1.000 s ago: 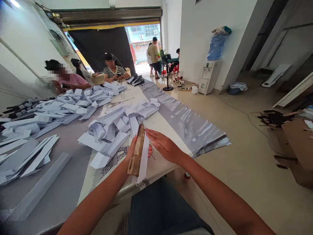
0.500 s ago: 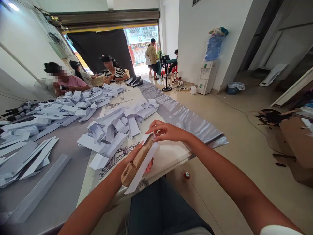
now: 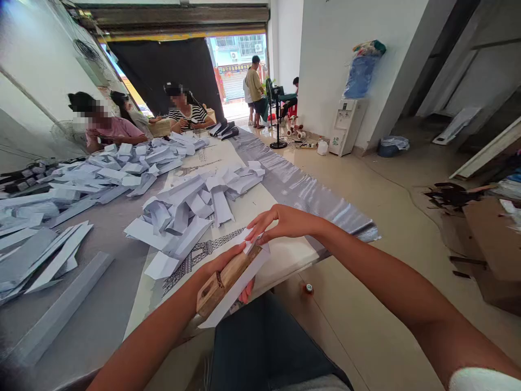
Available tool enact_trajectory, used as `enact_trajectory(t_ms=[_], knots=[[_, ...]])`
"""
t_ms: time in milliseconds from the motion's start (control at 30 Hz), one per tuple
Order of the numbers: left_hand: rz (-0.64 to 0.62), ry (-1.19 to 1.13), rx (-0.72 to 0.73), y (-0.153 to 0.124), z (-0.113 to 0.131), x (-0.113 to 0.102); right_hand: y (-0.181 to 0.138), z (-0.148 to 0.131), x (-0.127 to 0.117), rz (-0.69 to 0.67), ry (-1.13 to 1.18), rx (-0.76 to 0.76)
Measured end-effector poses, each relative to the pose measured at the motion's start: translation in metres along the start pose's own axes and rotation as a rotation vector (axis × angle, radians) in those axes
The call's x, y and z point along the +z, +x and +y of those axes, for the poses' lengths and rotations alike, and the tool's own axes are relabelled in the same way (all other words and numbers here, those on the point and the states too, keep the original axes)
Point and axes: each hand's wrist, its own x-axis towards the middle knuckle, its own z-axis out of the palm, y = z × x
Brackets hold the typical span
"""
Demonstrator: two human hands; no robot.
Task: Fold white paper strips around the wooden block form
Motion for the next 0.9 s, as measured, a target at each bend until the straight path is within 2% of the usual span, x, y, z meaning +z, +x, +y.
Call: enact_trajectory(t_ms=[133, 267, 367, 467, 533, 733, 833, 900], knots=[[-0.047, 0.026, -0.022, 0.000, -0.001, -0.006, 0.000, 0.001, 0.007, 0.075, 0.048, -0.166], [-0.087, 0.050, 0.022, -0.001, -0.005, -0.011, 0.002, -0.001, 0.004, 0.008, -0.061, -0.326], [-0.072, 0.014, 0.066, -0.001, -0.008, -0.015, 0.002, -0.002, -0.001, -0.024, -0.198, -0.353], [-0.078, 0.001, 0.047, 0.000, -0.008, -0.017, -0.003, 0.003, 0.006, 0.044, -0.179, -0.346], [-0.085, -0.005, 0.029, 0.000, -0.007, -0.015, -0.006, 0.009, 0.022, 0.172, -0.058, -0.331], [0.007, -0.024, 0.140, 0.002, -0.006, -0.009, -0.001, 0.014, 0.089, 0.856, 0.450, -0.138], [0.073, 0.023, 0.249, 0.007, -0.007, -0.005, 0.010, 0.008, 0.107, 1.043, 0.593, -0.040], [0.126, 0.040, 0.327, 0.010, -0.007, -0.002, 0.016, 0.005, 0.111, 1.113, 0.685, 0.015]])
